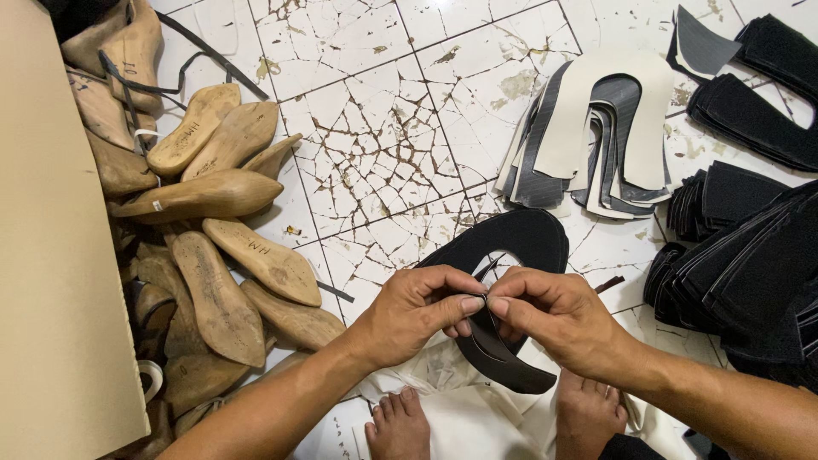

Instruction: The person sits on the floor and hand-sews a black U-shaped shoe part using a needle and thread. They repeatedly insert the needle through the material and pull the thread to stitch along the edge.

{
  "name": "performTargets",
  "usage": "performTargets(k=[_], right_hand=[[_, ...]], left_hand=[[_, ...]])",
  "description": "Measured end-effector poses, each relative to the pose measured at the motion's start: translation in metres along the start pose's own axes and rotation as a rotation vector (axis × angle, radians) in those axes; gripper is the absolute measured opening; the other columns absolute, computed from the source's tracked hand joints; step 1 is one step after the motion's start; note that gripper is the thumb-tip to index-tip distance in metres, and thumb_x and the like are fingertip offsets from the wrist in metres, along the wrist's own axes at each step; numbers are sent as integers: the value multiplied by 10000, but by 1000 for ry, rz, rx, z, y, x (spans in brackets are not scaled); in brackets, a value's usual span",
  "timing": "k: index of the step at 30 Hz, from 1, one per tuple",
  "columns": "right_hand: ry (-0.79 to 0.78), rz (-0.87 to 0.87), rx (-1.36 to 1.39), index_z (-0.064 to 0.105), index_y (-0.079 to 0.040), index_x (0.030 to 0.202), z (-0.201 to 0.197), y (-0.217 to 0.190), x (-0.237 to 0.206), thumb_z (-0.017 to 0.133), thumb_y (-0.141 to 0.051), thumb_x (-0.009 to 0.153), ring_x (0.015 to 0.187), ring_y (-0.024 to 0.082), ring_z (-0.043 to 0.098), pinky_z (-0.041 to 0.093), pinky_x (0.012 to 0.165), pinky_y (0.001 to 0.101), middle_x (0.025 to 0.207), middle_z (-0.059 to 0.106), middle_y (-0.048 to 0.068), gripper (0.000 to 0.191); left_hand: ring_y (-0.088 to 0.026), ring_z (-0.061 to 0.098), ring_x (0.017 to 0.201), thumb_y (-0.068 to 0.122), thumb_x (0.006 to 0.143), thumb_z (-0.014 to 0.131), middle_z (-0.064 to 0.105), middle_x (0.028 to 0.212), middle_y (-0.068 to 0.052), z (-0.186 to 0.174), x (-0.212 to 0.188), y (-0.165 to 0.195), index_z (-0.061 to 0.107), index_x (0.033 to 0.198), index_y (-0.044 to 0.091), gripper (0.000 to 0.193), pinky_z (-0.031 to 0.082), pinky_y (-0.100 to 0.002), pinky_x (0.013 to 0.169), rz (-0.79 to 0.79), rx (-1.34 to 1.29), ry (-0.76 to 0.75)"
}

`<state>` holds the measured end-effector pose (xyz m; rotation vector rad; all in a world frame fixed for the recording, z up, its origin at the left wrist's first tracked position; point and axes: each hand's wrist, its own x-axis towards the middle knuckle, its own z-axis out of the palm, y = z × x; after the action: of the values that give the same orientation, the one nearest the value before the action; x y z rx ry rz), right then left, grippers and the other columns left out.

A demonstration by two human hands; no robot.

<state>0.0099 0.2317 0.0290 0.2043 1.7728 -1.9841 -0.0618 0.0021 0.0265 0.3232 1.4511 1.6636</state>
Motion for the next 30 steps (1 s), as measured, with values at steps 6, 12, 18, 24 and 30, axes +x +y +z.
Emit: performTargets(k=[6, 12, 18, 24, 30], right_hand=[[-22, -11, 8, 765, -6, 961, -2, 0, 0, 655, -178, 951, 721, 86, 634, 550, 632, 262, 859, 693, 38, 205], [-16, -22, -15, 762, 8, 952, -2, -1, 1, 654, -167, 959, 718, 82, 613, 532, 630, 256, 862, 680, 39, 206], [-16, -39, -21, 762, 11, 951, -2, -3, 0, 650, -164, 954, 722, 80, 617, 535, 626, 254, 875, 688, 33, 208], [0, -25, -46, 765, 12, 942, -2, -4, 1, 652, -165, 950, 723, 77, 626, 541, 631, 249, 869, 693, 33, 211], [2, -27, -63, 764, 6, 939, -2, -4, 0, 647, -166, 949, 710, 76, 626, 538, 612, 252, 854, 696, 31, 208]], left_hand=[[-74, 673, 777, 126, 987, 670, 714, 908, -42, 2, 0, -6, 693, 1140, -5, 203, 601, -244, 715, -1, -56, 16], [-74, 669, 773, 134, 991, 673, 709, 907, -43, 2, 1, -7, 692, 1132, -1, 197, 597, -244, 706, 1, -62, 19], [-72, 669, 773, 134, 989, 675, 709, 909, -35, 3, 1, -6, 692, 1127, 0, 194, 591, -239, 709, 0, -63, 21], [-66, 668, 766, 136, 985, 677, 709, 894, -32, 5, 1, -4, 703, 1111, 3, 184, 594, -235, 698, 20, -14, 39], [-67, 668, 760, 143, 986, 675, 711, 886, -32, 5, 0, 0, 704, 1101, 6, 181, 592, -234, 693, 24, 44, 46]])
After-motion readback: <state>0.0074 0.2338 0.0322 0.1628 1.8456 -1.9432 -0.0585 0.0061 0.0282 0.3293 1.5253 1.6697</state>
